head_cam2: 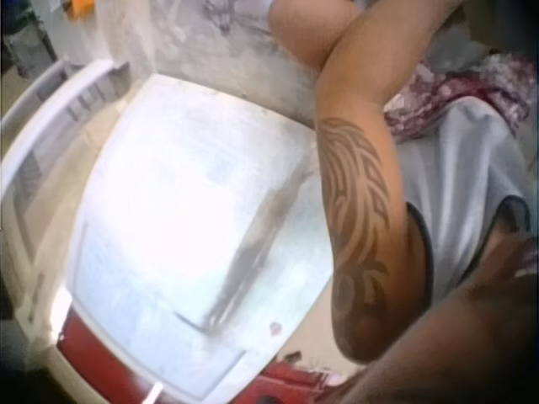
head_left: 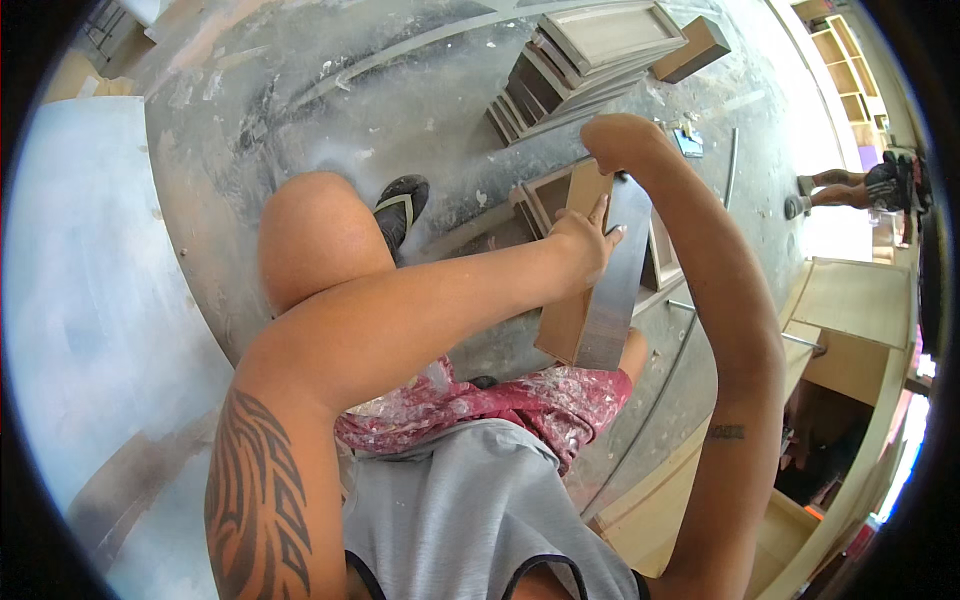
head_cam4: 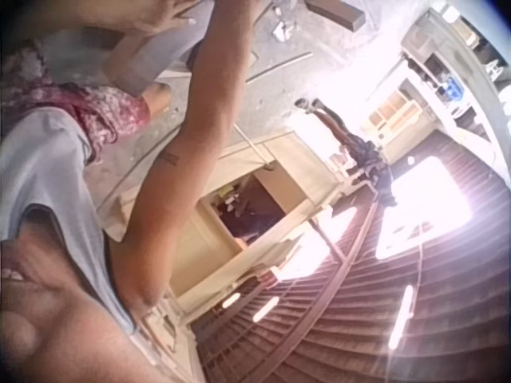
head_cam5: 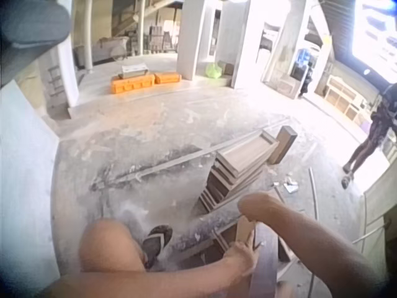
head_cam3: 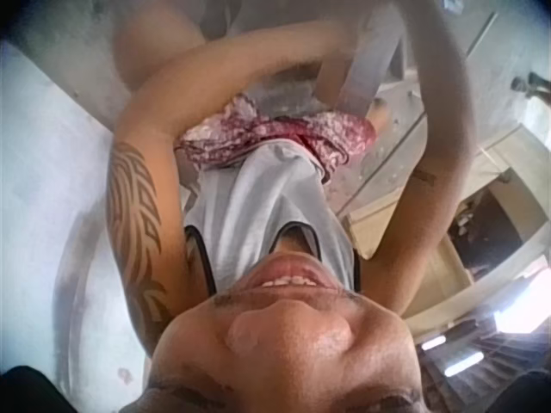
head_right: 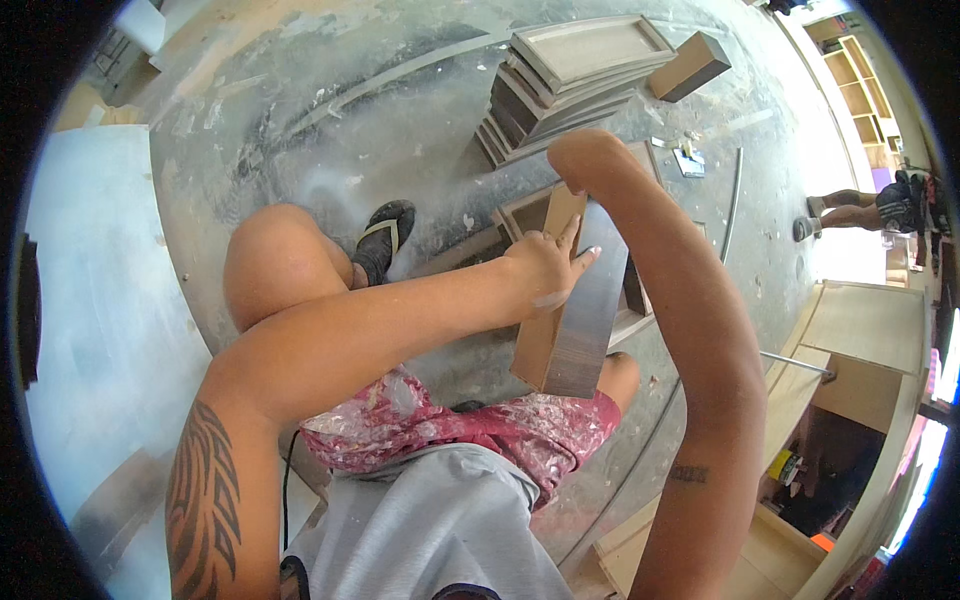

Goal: The person handles sandpaper sheets, sits down, and applies edge banding strips onto small wooden boxes, pressing and smoothing the edges by hand.

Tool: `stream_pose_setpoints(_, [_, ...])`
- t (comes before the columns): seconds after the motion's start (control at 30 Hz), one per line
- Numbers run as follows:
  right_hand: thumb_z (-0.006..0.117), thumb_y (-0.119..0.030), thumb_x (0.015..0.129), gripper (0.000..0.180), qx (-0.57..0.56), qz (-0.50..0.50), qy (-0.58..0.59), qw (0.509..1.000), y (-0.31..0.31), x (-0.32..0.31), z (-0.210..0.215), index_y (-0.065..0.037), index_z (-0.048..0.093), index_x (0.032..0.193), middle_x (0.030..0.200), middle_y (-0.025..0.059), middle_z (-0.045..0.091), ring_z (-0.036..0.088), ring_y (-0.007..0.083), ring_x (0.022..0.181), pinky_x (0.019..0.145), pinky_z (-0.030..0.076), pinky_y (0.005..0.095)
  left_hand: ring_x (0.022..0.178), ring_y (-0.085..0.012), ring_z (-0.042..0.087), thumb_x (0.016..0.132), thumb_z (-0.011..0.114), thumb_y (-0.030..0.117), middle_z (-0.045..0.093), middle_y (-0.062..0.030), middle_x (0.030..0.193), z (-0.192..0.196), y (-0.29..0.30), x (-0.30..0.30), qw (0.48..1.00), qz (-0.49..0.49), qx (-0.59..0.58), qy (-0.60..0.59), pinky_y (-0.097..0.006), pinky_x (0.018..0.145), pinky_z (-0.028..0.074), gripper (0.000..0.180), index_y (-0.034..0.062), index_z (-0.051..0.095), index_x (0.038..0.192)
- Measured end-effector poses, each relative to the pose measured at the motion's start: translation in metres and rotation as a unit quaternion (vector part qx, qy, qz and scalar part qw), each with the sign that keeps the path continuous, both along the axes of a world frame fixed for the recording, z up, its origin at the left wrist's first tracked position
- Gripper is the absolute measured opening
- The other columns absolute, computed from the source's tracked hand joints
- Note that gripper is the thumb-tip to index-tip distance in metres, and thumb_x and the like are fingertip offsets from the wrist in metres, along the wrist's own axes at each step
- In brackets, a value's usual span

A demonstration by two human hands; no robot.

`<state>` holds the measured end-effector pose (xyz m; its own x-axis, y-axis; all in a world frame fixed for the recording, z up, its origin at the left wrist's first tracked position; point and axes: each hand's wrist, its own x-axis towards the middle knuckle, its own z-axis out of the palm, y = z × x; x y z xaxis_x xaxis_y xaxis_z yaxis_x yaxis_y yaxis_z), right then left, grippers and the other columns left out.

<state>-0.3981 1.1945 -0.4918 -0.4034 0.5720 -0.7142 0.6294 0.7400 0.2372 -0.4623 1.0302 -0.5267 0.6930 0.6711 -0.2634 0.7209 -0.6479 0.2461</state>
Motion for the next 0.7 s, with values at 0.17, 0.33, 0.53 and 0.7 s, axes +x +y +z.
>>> stream_pose_setpoints(0.17, [0.078, -0.003, 0.075, 0.017, 0.001, 0.081, -0.006, 0.997, -0.004, -0.003, 0.005, 0.007, 0.073, 0.089, 0.09, 0.0203, 0.074, 0.074, 0.0334, 0.078, 0.061, 0.059, 0.0431, 0.111, -0.0439, 0.067, 0.09, 0.064, 0.019, 0.023, -0.0466, 0.153, 0.005, 0.001, -0.001, 1.0, -0.001, 0.007, 0.004, -0.041, 0.094, 0.053, 0.077, 0.0009, 0.031, 0.157])
stream_pose_setpoints(0.33, [0.075, 0.0, 0.076, 0.016, 0.0, 0.0, 0.014, 1.0, -0.018, -0.011, 0.027, 0.006, 0.073, 0.091, 0.092, 0.0202, 0.074, 0.074, 0.0332, 0.078, 0.064, 0.06, 0.0447, 0.112, -0.044, 0.066, 0.091, 0.062, 0.018, 0.021, -0.0453, 0.154, 0.006, 0.003, 0.003, 0.999, -0.009, 0.001, 0.039, -0.041, 0.094, 0.053, 0.077, 0.004, 0.029, 0.159])
stream_pose_setpoints(0.53, [0.069, 0.003, 0.079, 0.01, 0.058, 0.133, 0.096, 0.985, 0.003, 0.021, -0.01, 0.008, 0.072, 0.087, 0.082, 0.0213, 0.072, 0.074, 0.0302, 0.072, 0.058, 0.059, 0.0424, 0.11, -0.0441, 0.067, 0.091, 0.061, 0.017, 0.019, -0.0443, 0.155, 0.0, 0.008, 0.008, 0.999, 0.008, -0.029, 0.021, -0.042, 0.094, 0.055, 0.079, 0.0051, 0.026, 0.16])
stream_pose_setpoints(0.7, [0.061, -0.001, 0.081, 0.015, -0.012, -0.131, 0.096, 0.987, 0.011, 0.029, 0.011, 0.009, 0.071, 0.079, 0.07, 0.0196, 0.071, 0.073, 0.0282, 0.062, 0.057, 0.058, 0.0418, 0.103, -0.0433, 0.07, 0.089, 0.063, 0.015, 0.02, -0.0438, 0.155, 0.004, 0.008, 0.0, 0.999, 0.007, -0.046, 0.018, -0.04, 0.088, 0.058, 0.082, 0.0062, 0.025, 0.16])
